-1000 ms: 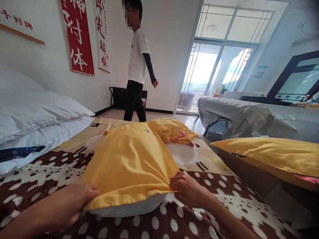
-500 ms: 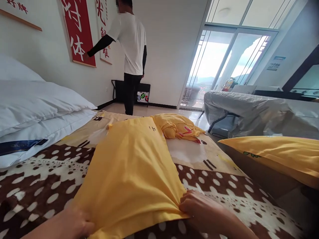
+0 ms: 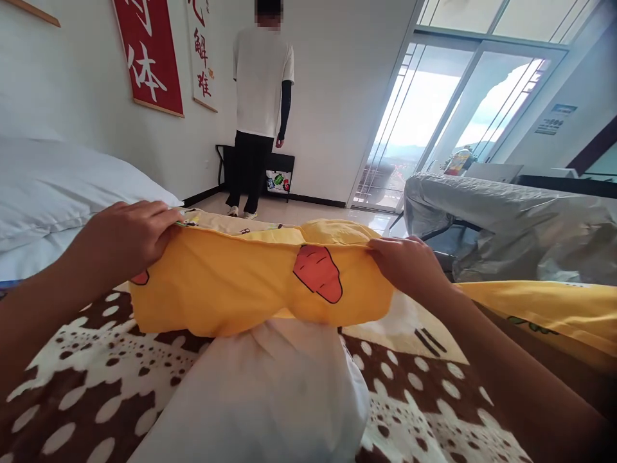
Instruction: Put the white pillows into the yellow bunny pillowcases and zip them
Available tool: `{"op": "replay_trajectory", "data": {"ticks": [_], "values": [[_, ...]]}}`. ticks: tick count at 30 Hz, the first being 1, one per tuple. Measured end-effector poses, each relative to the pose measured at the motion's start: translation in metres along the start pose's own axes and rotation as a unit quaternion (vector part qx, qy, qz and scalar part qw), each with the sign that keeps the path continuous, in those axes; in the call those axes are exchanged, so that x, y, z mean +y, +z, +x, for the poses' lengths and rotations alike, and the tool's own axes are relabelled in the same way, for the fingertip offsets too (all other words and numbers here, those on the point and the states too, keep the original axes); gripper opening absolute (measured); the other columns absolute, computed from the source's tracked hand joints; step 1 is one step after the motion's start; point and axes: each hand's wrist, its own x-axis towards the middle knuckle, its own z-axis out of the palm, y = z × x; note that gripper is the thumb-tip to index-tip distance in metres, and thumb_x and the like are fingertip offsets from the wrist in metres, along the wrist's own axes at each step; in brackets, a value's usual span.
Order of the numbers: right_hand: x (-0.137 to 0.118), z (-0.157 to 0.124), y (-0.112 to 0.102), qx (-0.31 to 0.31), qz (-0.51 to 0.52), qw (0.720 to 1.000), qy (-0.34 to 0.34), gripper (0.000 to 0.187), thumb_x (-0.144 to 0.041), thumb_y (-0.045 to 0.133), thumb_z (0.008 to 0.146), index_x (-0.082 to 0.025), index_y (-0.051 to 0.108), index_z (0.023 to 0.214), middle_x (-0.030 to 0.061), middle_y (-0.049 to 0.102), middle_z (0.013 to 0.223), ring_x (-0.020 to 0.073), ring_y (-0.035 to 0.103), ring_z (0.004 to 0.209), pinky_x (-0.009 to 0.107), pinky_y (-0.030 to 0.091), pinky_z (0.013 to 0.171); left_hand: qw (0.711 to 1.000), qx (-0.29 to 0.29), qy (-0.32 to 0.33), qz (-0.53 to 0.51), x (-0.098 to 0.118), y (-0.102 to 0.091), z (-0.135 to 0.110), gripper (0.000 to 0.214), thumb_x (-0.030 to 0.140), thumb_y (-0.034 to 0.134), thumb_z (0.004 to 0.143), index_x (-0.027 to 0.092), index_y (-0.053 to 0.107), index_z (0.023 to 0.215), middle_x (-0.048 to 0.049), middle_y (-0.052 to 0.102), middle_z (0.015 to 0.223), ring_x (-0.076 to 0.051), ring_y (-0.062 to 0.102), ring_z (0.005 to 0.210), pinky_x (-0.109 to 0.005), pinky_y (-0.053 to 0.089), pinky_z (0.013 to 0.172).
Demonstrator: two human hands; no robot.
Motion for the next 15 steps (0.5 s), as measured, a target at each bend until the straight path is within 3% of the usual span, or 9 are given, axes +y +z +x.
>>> {"op": "replay_trajectory", "data": {"ticks": [4,8,11,15], "values": [[-0.015,0.063,0.031,-0.008,0.011,1.0,0.011,0.028,-0.018,0.038,0.091,-0.018,0.065,0.085,0.0095,0.07,0.093,0.0249,0.06,0.093,0.039,0.034,0.082,0.997,0.008,-0.03,0.067,0.005,0.042,0.034,0.052,0.028,0.011,0.094,0.003,0.056,0.096,-0.0006,0.05,0.083,-0.021,0.057,0.102,-0.032,0.032,0.09],[-0.033,0.101,0.085,-0.073,0.061,0.995,0.012,0.024,-0.017,0.041,0.09,-0.016,0.065,0.086,0.0116,0.069,0.099,0.0246,0.057,0.099,0.038,0.032,0.087,0.995,-0.061,-0.073,0.015,0.009,0.099,0.05,0.042,0.02,0.015,0.096,0.006,0.054,0.101,-0.0076,0.057,0.096,-0.026,0.055,0.108,-0.036,0.033,0.092],[-0.051,0.108,0.137,-0.123,0.087,0.989,0.01,0.022,-0.016,0.042,0.089,-0.017,0.064,0.09,0.0111,0.069,0.1,0.0228,0.06,0.095,0.034,0.034,0.083,0.975,-0.149,-0.153,-0.062,0.012,0.158,0.046,0.035,0.021,0.022,0.093,0.01,0.055,0.094,-0.0143,0.061,0.104,-0.029,0.056,0.106,-0.037,0.037,0.085],[-0.075,0.097,0.2,-0.202,0.131,0.97,0.025,0.023,-0.023,0.041,0.092,-0.02,0.063,0.097,0.0081,0.071,0.094,0.0209,0.065,0.082,0.028,0.035,0.066,0.944,-0.232,-0.188,-0.137,0.02,0.238,0.017,0.038,0.035,0.022,0.095,0.018,0.056,0.09,-0.0098,0.068,0.097,-0.024,0.064,0.087,-0.028,0.037,0.061]]}}
